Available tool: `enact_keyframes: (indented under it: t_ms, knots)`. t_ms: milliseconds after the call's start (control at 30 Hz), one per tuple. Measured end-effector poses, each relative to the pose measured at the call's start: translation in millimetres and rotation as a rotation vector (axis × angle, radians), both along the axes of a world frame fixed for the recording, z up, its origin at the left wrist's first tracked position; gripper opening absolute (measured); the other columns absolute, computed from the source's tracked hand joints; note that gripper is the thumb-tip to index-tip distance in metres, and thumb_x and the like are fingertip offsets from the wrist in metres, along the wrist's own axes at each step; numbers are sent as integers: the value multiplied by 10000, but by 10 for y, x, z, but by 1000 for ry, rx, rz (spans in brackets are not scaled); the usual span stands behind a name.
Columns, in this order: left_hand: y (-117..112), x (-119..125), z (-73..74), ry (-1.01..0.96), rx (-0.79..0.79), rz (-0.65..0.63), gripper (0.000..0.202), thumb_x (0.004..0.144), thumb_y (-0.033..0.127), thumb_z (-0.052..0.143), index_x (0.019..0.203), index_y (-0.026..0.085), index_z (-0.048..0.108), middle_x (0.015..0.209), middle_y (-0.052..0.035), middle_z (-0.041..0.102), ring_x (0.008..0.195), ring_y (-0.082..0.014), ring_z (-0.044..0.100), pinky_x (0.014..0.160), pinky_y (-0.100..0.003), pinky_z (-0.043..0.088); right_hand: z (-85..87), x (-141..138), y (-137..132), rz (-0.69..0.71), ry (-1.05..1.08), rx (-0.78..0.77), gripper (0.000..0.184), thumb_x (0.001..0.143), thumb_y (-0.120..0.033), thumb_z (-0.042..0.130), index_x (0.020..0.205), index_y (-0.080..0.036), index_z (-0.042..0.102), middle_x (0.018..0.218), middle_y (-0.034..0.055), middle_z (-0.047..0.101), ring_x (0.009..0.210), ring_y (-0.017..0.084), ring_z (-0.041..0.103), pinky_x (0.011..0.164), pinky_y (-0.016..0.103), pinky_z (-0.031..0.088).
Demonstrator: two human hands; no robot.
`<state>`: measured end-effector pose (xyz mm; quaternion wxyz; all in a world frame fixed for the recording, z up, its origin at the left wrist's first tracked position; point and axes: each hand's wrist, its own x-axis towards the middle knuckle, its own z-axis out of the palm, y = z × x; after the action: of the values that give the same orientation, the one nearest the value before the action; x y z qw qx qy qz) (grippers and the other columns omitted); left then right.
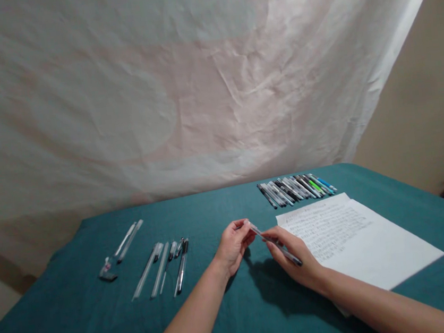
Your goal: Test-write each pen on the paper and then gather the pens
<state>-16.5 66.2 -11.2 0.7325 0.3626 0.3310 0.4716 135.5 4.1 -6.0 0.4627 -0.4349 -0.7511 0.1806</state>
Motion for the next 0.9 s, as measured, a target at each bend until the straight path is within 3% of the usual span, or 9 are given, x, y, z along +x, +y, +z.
enact_keyframes:
  t_ms: [433, 900]
  knots:
    - [-26, 43, -24, 2, 84, 42, 266, 679, 304, 664, 837, 138, 530, 732, 1, 590, 679, -78, 558, 713, -228, 428, -67, 8, 38, 44, -60, 107, 213, 827, -160, 425, 1020, -222, 491, 870, 43, 552, 766, 136, 546, 706, 263, 452]
    - [-72, 44, -11, -50, 38, 1, 311, 697, 231, 657, 930, 163, 461, 800, -37, 632, 727, -102, 603, 748, -247, 450, 1, -32, 54, 82, -108, 105, 222, 843, -158, 400, 1046, -212, 473, 927, 66, 550, 867, 154, 541, 768, 288, 446]
